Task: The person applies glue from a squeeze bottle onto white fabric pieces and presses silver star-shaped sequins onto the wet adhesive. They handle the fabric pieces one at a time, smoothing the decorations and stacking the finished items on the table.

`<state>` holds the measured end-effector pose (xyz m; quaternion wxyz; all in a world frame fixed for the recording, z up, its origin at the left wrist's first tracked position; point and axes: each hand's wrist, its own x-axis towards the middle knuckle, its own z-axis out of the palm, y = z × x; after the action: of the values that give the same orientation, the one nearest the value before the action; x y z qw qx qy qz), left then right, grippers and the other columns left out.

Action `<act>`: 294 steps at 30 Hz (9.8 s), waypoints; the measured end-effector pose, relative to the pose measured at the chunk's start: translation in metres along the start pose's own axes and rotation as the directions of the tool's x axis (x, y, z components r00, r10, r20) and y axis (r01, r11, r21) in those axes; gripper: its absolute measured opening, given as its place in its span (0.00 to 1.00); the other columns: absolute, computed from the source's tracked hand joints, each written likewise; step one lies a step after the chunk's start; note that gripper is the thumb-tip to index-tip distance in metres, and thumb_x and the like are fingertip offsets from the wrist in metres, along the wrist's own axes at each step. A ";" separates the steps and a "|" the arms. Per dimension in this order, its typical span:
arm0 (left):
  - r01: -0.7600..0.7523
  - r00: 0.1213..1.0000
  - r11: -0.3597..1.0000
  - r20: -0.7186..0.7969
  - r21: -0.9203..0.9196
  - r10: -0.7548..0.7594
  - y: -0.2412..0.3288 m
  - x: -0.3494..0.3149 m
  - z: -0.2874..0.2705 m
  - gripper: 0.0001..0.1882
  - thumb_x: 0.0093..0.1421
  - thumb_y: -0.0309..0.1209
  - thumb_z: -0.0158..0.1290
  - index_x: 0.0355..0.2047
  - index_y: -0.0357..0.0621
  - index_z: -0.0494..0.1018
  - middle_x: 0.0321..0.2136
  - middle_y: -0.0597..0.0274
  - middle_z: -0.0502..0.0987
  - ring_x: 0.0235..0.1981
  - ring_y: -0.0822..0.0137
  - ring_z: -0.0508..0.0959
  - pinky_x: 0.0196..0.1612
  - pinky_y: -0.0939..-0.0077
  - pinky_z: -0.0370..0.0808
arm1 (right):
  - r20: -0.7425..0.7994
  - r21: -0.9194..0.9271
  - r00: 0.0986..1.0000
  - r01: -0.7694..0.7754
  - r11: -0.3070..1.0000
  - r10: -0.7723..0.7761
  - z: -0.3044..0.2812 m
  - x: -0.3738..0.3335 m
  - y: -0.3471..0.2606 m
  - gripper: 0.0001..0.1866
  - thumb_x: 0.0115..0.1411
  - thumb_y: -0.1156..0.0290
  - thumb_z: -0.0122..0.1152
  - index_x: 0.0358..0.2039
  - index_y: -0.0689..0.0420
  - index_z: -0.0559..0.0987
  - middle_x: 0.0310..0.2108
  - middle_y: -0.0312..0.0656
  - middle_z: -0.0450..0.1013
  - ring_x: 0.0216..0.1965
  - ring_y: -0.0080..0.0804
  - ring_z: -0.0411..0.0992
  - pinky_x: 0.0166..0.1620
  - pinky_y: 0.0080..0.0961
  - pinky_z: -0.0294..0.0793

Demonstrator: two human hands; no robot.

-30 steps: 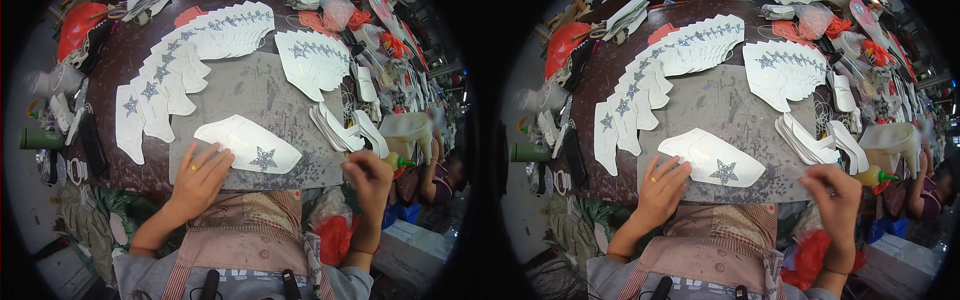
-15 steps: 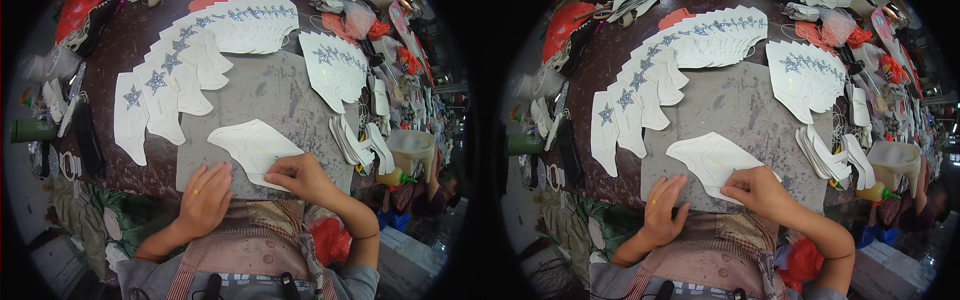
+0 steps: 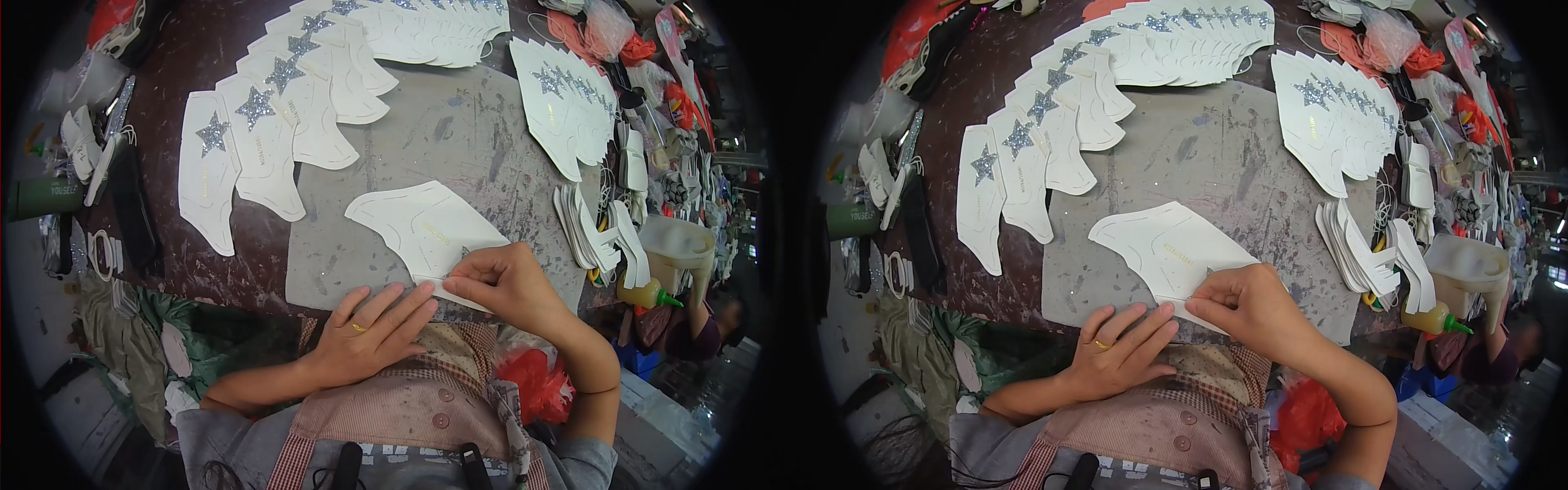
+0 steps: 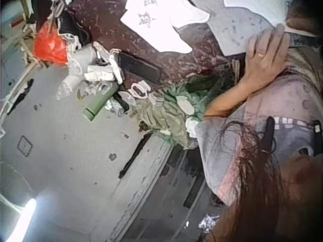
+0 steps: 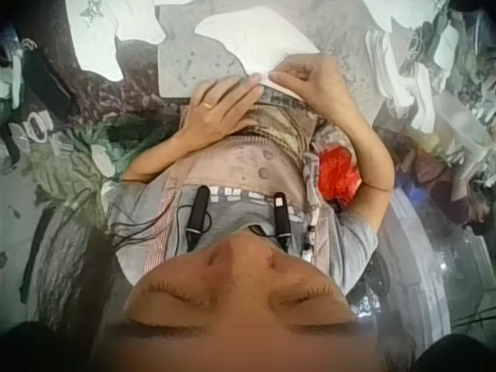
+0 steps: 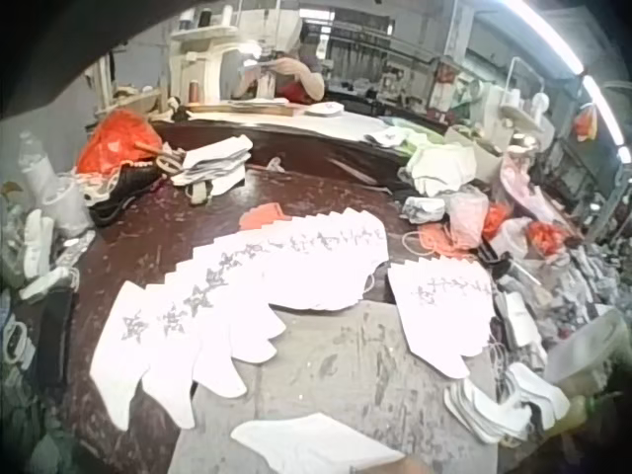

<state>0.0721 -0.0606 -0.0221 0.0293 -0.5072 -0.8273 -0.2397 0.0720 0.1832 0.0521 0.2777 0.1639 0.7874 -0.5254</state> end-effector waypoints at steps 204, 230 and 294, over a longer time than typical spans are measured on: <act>-0.105 0.989 0.994 0.111 0.019 0.102 0.028 0.042 -0.007 0.37 0.55 0.53 0.59 0.60 0.45 0.71 0.56 0.55 0.71 0.62 0.55 0.67 0.65 0.53 0.61 | -0.188 -0.632 0.841 0.292 0.718 -0.507 -0.007 -0.037 0.047 0.12 0.51 0.71 0.70 0.37 0.55 0.81 0.31 0.40 0.77 0.31 0.41 0.76 0.31 0.37 0.73; -0.141 0.990 0.990 -0.002 -0.026 0.141 -0.007 0.135 -0.011 0.26 0.56 0.32 0.59 0.56 0.43 0.73 0.51 0.50 0.74 0.51 0.53 0.75 0.61 0.49 0.66 | -0.592 -0.314 0.594 0.452 0.835 -0.545 -0.011 -0.059 0.063 0.08 0.56 0.78 0.67 0.36 0.61 0.79 0.28 0.45 0.76 0.27 0.37 0.75 0.32 0.30 0.73; -0.088 0.994 0.971 -0.088 -0.224 0.070 -0.024 0.016 -0.017 0.27 0.59 0.21 0.52 0.60 0.34 0.62 0.55 0.49 0.76 0.57 0.50 0.75 0.60 0.52 0.68 | -0.187 -0.010 0.945 0.271 0.963 -0.268 0.027 -0.028 0.035 0.10 0.58 0.67 0.68 0.34 0.61 0.84 0.20 0.44 0.76 0.20 0.26 0.73 0.27 0.26 0.69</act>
<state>0.0409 -0.0634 -0.0108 0.0133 -0.5300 -0.7716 -0.3514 0.1206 0.1733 0.0358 0.1271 0.1055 0.8206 -0.5471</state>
